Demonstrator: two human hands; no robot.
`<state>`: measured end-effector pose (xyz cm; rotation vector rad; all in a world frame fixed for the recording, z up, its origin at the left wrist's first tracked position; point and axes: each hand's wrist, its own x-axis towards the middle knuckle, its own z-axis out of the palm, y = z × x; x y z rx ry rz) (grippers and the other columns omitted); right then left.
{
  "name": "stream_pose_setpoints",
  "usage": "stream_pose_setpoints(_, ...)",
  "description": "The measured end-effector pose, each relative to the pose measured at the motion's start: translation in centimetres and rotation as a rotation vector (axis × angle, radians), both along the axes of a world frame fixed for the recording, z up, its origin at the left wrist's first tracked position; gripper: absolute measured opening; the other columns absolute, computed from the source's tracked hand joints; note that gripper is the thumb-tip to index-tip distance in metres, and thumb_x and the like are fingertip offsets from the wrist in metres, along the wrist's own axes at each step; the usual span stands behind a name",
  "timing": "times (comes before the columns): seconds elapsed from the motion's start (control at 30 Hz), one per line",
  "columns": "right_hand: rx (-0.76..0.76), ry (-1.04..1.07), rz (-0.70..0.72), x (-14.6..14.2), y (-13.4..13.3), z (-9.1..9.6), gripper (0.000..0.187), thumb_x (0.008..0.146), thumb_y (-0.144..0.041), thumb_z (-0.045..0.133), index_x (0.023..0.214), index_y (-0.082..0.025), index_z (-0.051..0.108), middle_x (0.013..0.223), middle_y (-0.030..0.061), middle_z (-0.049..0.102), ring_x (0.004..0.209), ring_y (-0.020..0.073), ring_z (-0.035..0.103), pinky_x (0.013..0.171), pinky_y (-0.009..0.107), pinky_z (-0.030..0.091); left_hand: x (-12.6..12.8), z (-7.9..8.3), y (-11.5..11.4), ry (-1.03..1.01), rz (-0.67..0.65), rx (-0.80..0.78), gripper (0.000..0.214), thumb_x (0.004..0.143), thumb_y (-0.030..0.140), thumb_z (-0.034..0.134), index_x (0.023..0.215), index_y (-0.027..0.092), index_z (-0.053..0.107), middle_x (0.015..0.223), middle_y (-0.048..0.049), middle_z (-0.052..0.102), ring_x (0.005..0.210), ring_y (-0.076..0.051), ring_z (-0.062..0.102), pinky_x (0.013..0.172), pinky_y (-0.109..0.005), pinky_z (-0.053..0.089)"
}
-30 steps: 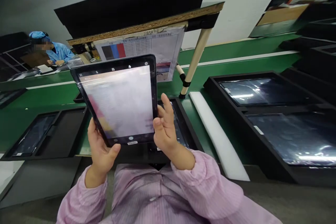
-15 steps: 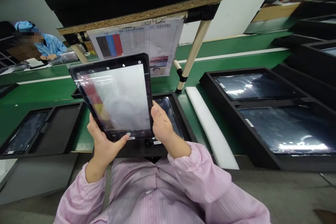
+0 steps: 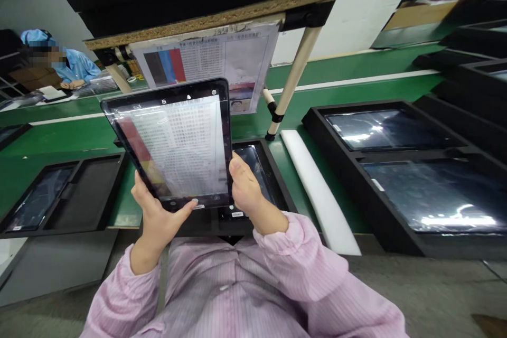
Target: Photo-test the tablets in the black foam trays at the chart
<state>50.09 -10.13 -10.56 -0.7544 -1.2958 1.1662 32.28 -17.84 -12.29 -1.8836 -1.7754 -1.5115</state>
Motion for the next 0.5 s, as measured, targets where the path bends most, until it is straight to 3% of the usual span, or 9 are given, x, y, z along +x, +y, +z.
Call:
stream_pose_setpoints(0.2,-0.027,0.101,0.068,0.1,0.2,0.0,0.063,0.088,-0.076,0.048,0.120,-0.025,0.068,0.123,0.0067,0.071,0.132,0.0306,0.056,0.110,0.051,0.048,-0.2,-0.3,0.0,-0.017,-0.009,-0.011,0.141,0.057,0.061,0.090,0.160,0.020,0.002,0.136,-0.0201,0.032,0.131,-0.039,0.037,0.111,-0.065,0.031)
stream_pose_setpoints(0.3,-0.030,0.091,0.055,0.0,0.3,-0.2,0.065,0.088,-0.077,0.047,0.122,-0.025,0.068,0.124,0.0070,0.071,0.134,0.0309,0.054,0.111,0.051,0.048,-0.4,-0.6,-0.1,-0.103,-0.063,-0.019,0.135,0.059,0.059,0.090,0.160,0.019,0.008,0.141,-0.0212,0.033,0.136,-0.040,0.035,0.113,-0.063,0.030)
stream_pose_setpoints(0.37,-0.011,0.061,0.041,0.1,0.2,-0.2,0.067,0.090,-0.077,0.043,0.125,-0.024,0.066,0.127,0.0070,0.070,0.137,0.0303,0.051,0.112,0.051,0.047,-0.6,-0.7,-0.1,-0.316,-0.186,0.009,0.110,0.072,0.057,0.082,0.157,0.022,0.022,0.145,-0.0200,0.038,0.137,-0.037,0.040,0.114,-0.057,0.034)
stream_pose_setpoints(0.43,0.031,0.042,0.050,0.3,-0.3,0.0,0.067,0.094,-0.074,0.039,0.134,-0.025,0.062,0.136,0.0063,0.065,0.142,0.0283,0.046,0.115,0.050,0.044,-1.0,-0.5,-0.2,-0.686,-0.329,0.020,0.073,0.085,0.056,0.069,0.148,0.029,0.042,0.142,-0.0139,0.049,0.131,-0.030,0.051,0.109,-0.048,0.043)
stream_pose_setpoints(0.5,0.108,0.000,0.059,0.8,-0.8,0.6,0.066,0.099,-0.068,0.036,0.148,-0.027,0.050,0.150,0.0038,0.053,0.147,0.0247,0.037,0.121,0.047,0.037,-1.4,-0.2,-0.3,-1.057,-0.412,-0.037,0.047,0.090,0.054,0.064,0.134,0.037,0.057,0.132,-0.0052,0.062,0.118,-0.023,0.061,0.098,-0.039,0.053)
